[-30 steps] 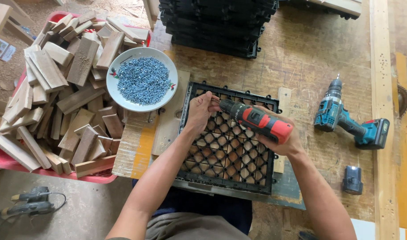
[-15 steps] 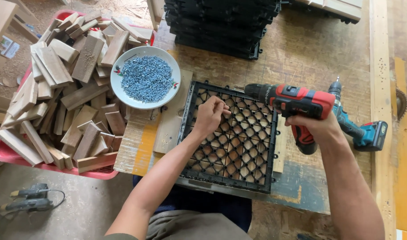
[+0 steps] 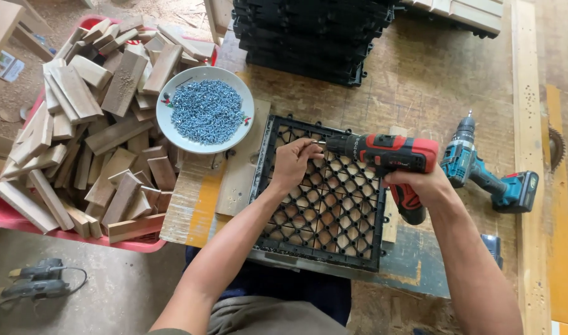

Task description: The person is assembling modular wooden floor tiles by arranging wood blocks and screwing a plastic grid backing onto them using a power drill.

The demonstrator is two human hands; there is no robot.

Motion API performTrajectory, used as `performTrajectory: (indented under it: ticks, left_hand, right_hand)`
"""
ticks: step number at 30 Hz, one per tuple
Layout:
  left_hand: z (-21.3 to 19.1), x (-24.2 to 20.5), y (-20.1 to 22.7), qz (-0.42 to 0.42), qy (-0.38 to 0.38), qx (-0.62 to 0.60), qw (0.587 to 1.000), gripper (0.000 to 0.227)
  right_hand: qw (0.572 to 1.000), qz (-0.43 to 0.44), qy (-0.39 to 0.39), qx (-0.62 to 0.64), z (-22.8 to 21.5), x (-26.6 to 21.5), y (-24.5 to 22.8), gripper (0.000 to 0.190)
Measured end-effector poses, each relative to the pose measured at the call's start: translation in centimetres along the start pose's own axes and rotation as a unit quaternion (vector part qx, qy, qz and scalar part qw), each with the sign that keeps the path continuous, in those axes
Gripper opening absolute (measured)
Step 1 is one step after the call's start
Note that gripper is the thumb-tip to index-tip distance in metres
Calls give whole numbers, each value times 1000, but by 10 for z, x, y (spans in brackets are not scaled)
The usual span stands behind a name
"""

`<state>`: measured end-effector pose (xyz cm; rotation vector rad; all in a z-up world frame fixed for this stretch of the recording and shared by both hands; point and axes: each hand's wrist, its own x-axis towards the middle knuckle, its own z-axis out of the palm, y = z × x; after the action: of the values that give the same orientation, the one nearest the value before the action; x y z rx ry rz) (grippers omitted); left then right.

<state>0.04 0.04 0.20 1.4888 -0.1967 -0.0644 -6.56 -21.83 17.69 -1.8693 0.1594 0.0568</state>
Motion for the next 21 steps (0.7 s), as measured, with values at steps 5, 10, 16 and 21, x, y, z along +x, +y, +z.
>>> performTrajectory:
  ticks: [5,10,16,21]
  left_hand:
    - [1,-1,-6,8,20,39,999,14]
    - [3,2,-18,10,19,59,998,13]
    - [5,-2,-2,12,33,34,999,14]
    - [6,-5,8,14,50,31,998,16]
  right_hand:
    - [998,-9,-54,12,-36,19,41,30]
    - [998,-6,-69,-10,-42,21,41,27]
    - [993,-30,-93,-63,-41,21,30,28]
    - [976,-65,-128,-163,-46,35,30,28]
